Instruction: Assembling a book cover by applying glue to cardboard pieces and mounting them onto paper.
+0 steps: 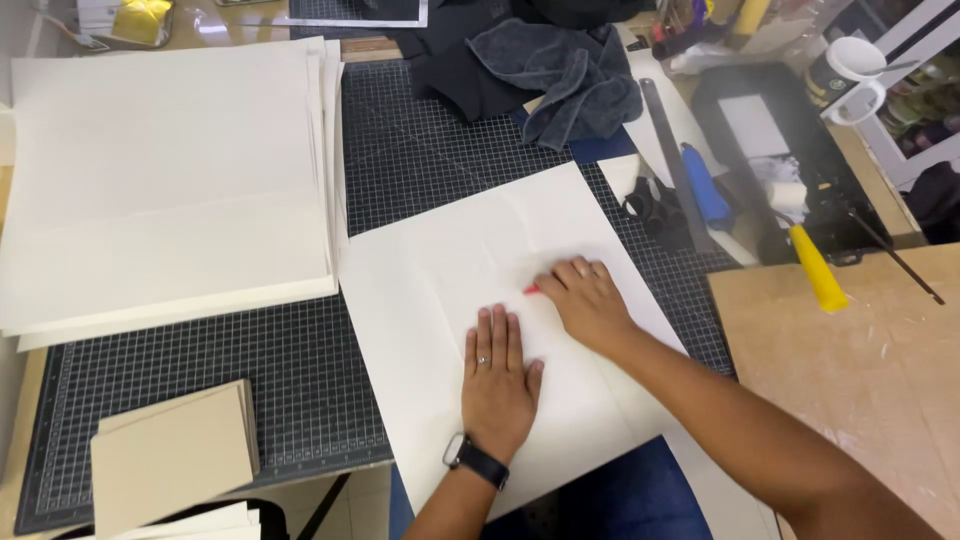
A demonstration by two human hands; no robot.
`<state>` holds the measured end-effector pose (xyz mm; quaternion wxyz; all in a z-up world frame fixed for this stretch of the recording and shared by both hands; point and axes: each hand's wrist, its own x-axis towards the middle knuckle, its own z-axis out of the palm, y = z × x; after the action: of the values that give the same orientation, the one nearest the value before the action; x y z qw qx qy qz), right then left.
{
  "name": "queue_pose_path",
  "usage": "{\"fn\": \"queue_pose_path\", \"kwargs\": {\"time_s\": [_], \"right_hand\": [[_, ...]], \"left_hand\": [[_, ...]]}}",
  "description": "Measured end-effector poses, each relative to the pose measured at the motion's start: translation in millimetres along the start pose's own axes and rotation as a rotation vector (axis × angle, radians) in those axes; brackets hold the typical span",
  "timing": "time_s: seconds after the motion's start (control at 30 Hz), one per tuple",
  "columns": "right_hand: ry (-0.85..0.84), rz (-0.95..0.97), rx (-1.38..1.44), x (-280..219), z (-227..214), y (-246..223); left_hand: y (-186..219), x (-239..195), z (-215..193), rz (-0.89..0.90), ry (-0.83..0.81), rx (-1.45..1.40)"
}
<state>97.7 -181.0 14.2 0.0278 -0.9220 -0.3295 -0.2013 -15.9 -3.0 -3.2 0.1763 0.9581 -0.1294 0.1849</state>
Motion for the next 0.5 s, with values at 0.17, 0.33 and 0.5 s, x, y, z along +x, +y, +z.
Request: {"fn": "queue_pose_path", "kwargs": {"time_s": [0.17,0.33,0.5], "right_hand": [[0.062,-0.036,-0.118,86,51,33],[0.070,0.029,-0.228,150,91,57],[-0.174,0.131,0.210,132,29,33]], "left_hand": [[3,2,-5,-0.017,-0.026,0.066],[1,2,0,-0.031,-0.038,0.111],[1,5,-3,-0.021,-0.042,0.077]]}}
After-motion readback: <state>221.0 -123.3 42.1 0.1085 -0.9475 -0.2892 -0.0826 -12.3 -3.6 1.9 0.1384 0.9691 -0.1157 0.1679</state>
